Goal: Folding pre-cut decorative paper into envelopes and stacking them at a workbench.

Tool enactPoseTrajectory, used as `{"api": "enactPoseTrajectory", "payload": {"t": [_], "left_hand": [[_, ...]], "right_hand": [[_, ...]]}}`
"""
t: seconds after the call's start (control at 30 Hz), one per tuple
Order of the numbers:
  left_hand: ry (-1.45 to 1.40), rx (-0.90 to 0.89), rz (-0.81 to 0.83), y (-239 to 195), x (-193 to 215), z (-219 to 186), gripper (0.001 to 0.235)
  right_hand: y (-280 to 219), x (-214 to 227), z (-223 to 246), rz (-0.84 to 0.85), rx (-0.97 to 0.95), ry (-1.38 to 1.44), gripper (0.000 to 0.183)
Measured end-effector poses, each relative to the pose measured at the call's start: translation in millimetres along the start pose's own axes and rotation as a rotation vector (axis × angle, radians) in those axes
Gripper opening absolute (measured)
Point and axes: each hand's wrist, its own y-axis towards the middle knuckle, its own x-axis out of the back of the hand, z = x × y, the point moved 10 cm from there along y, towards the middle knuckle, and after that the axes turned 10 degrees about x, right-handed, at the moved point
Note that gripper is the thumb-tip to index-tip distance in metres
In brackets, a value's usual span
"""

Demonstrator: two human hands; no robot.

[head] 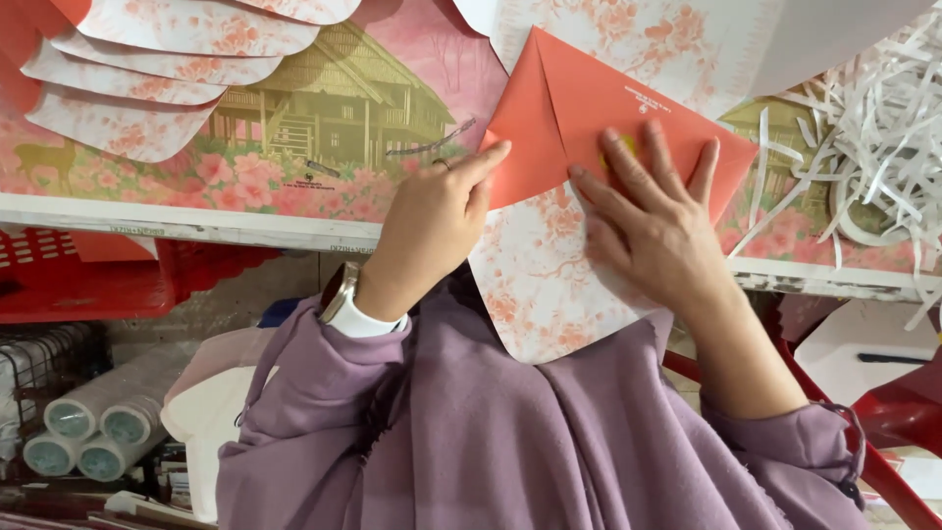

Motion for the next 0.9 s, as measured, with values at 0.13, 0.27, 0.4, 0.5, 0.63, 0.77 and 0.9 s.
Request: {"api": "enactPoseTrajectory", "payload": {"t": [0.13,0.27,0.4,0.5,0.63,0.77,0.9], "left_hand": [[0.057,0.008,0.005,3.7,-4.5,2.9,0.042],[0.079,-0.028,-0.036,5.4,-0.2,1.0,0.04],[0.006,-0.008,-0.018,6.3,-1.4,2.1,0.039],[-0.1,0.025,-0.05,6.1,2.7,16.3,0.033],[-0.348,0.043,-0.023,2.3,12.4,22.2,0.024],[-0.59,0.012,-0.136,21.7,89.8,30.0,0.015],[-0.313,-0.075,-0.574,38.2,189.3,38.8,0.03]], "right_hand": [[10.7,-0.1,21.1,-0.103,0.088,0.031,0.046],[24.0,10.0,22.0,-0.126,0.184,-0.012,0.031],[41.2,-0.6,-3.1,-0.098,0.04,-0.072,0.041],[37.1,-2.1,-11.8,-0.208,0.083,-0.092,0.038],[17.5,48.2,-0.2,-0.361,0.156,0.366,0.022],[-54.5,102.1,-38.2,-0.88,0.064,0.407,0.041],[-24.0,71.8,-37.0,-0.424,-0.047,0.013,0.042]]}}
